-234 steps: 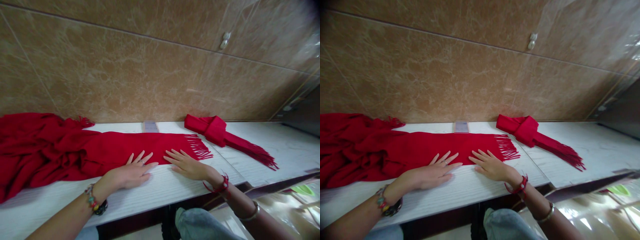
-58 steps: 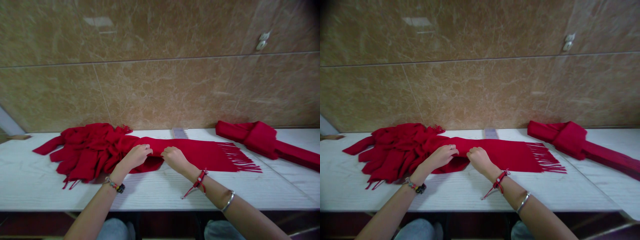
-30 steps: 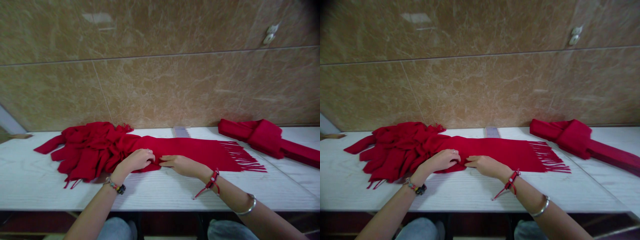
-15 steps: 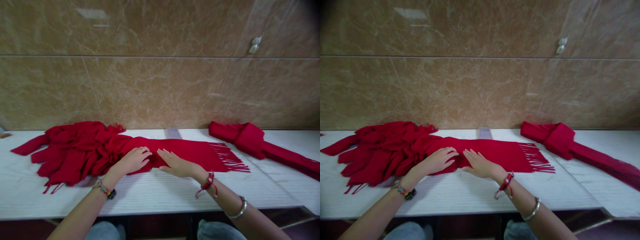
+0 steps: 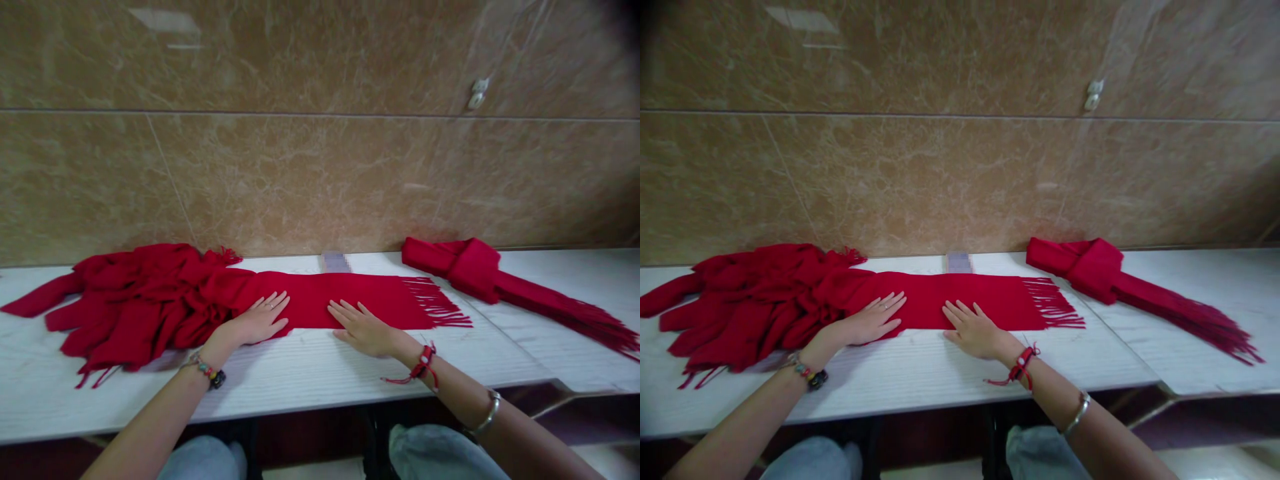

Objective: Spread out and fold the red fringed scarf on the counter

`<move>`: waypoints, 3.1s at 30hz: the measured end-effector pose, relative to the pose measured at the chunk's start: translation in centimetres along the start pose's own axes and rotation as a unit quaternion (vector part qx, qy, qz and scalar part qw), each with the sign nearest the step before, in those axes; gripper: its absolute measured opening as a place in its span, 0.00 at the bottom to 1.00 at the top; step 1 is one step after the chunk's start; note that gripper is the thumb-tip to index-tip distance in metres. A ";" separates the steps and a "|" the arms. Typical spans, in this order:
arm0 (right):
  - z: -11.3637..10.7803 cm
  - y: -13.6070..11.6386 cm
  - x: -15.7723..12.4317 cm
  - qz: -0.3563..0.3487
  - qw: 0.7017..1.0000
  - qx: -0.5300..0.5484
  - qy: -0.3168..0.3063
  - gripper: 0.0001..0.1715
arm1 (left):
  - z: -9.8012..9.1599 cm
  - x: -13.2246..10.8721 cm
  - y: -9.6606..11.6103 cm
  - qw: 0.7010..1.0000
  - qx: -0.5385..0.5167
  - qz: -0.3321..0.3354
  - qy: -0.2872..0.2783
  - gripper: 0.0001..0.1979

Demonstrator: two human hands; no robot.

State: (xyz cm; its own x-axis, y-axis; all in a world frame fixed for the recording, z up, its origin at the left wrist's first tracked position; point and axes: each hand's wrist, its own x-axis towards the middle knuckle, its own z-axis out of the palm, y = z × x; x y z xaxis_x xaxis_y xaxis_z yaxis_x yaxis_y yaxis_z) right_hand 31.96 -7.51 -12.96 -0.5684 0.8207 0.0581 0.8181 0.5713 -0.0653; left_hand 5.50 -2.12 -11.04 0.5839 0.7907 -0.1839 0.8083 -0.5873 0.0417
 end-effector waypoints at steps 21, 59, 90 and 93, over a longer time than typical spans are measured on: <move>-1.8 12.2 -6.3 0.135 0.978 -0.140 0.078 0.22 | -4.4 3.0 7.3 0.995 0.084 -0.057 -0.017 0.30; 0.8 11.8 2.3 0.196 0.979 -0.050 0.021 0.25 | 0.5 10.0 3.1 0.973 -0.011 -0.207 0.100 0.35; -2.2 7.4 -7.8 0.019 0.993 -0.067 0.094 0.18 | -1.4 7.5 12.3 0.959 0.059 0.223 0.164 0.13; -2.1 7.3 -7.6 0.017 0.990 -0.073 0.120 0.17 | -1.1 7.8 12.6 0.961 0.055 0.205 0.178 0.11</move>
State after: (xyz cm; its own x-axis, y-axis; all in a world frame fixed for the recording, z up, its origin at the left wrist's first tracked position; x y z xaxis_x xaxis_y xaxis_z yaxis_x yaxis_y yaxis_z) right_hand 42.42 -9.62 -11.77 -0.5169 0.8036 0.2950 0.8507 0.5207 0.0720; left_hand 20.29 -3.16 -10.82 0.8565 0.4859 0.1741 0.5028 -0.8617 -0.0686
